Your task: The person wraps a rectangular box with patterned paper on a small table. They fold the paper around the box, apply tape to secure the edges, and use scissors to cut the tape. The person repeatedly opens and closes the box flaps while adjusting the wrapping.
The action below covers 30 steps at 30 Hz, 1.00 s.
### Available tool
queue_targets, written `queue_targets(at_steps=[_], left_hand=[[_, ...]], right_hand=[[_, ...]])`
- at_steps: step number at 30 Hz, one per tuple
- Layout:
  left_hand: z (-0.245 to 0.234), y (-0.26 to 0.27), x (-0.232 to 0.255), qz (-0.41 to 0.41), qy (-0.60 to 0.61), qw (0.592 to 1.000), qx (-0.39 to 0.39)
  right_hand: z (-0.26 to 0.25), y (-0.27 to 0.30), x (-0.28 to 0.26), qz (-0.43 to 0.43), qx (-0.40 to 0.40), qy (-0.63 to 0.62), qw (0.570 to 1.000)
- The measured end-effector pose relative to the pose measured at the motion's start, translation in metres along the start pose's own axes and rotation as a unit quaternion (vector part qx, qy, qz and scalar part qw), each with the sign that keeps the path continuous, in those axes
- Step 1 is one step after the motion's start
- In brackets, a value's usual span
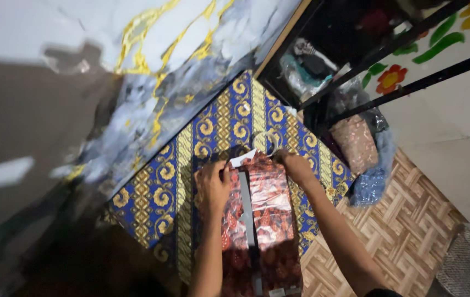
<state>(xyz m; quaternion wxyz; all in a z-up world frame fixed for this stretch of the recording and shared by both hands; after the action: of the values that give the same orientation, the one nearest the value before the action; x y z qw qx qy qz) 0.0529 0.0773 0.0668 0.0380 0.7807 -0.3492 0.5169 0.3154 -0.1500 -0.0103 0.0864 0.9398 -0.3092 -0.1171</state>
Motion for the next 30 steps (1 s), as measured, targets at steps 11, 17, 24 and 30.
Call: queue_targets(at_steps=[11, 17, 24, 30], left_hand=[[0.002, 0.001, 0.002, 0.015, -0.025, 0.999, -0.012], [0.004, 0.000, 0.000, 0.011, -0.026, 0.999, -0.022], [0.009, 0.006, -0.007, 0.021, -0.040, 0.999, -0.028], [0.010, 0.008, -0.006, 0.033, -0.051, 0.998, -0.021]], right_hand=[[-0.016, -0.009, 0.014, 0.086, -0.041, -0.039, 0.995], [-0.015, -0.023, 0.007, 0.063, -0.055, 0.007, 0.996], [-0.016, -0.032, 0.013, 0.079, -0.070, 0.034, 0.994], [-0.024, -0.028, 0.029, 0.115, -0.054, -0.028, 0.991]])
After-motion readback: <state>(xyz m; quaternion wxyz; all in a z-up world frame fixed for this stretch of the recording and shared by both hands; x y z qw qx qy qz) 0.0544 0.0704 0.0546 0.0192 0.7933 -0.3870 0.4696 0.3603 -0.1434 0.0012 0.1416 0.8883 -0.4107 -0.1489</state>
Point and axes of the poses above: each hand's wrist, its own y-axis away from the middle knuckle, its own z-axis out of the palm, x = y × z, the point moved 9 cm from there along -y, towards the middle knuckle, and after that the axes turned 4 degrees about y, right-handed, at the moved point
